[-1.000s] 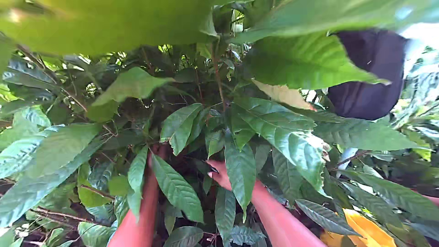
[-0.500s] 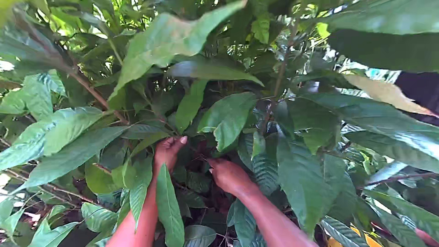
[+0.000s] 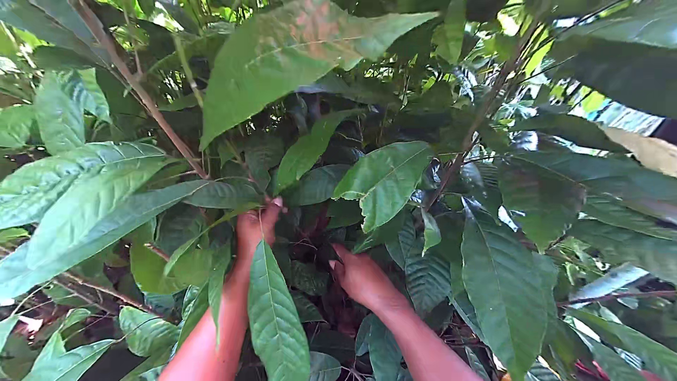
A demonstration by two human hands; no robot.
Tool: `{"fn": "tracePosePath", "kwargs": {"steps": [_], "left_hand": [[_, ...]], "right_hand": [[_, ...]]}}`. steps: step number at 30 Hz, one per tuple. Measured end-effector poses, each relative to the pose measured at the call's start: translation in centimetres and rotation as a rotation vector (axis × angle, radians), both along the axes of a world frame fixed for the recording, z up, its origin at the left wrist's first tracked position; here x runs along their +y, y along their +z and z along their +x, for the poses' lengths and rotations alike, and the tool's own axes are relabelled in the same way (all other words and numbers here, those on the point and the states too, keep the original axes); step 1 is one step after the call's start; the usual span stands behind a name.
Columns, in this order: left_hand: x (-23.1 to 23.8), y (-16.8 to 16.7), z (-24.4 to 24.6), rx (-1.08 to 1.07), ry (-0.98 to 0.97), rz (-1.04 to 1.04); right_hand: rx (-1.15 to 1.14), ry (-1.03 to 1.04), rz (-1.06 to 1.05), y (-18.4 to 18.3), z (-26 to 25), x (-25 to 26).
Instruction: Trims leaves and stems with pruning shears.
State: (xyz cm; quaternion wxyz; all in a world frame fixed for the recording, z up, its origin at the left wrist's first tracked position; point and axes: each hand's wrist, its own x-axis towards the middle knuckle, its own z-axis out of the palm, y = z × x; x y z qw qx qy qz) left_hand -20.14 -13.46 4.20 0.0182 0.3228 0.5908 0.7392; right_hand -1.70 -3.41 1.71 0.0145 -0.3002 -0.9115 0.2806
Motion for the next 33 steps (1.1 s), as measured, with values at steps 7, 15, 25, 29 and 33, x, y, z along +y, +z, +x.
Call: {"fn": "tracePosePath", "kwargs": {"steps": [7,15,25,29,33], "left_hand": [[-1.7,1.0,-0.6,0.03,-0.079,0.148],[-4.8,1.3,2.0,-0.048,-0.289,0.072],[-3.0,0.7,0.0,0.231,-0.535,0.068],[-2.6,0.7,0.3,0.266,-0.544,0.086],[-2.8,0.8,0.5,0.206,-0.526,0.108]], "right_hand": [[0.622,0.08,-0.907,0.5,1.4,-0.2],[0.58,0.1,-1.274,0.9,1.9,0.1],[0.589,0.078,-1.457,0.5,2.6,0.4],[0.626,0.089,-1.502,0.2,3.1,0.6],[0.715,0.168,-1.505,0.8,4.0,1.1]]}}
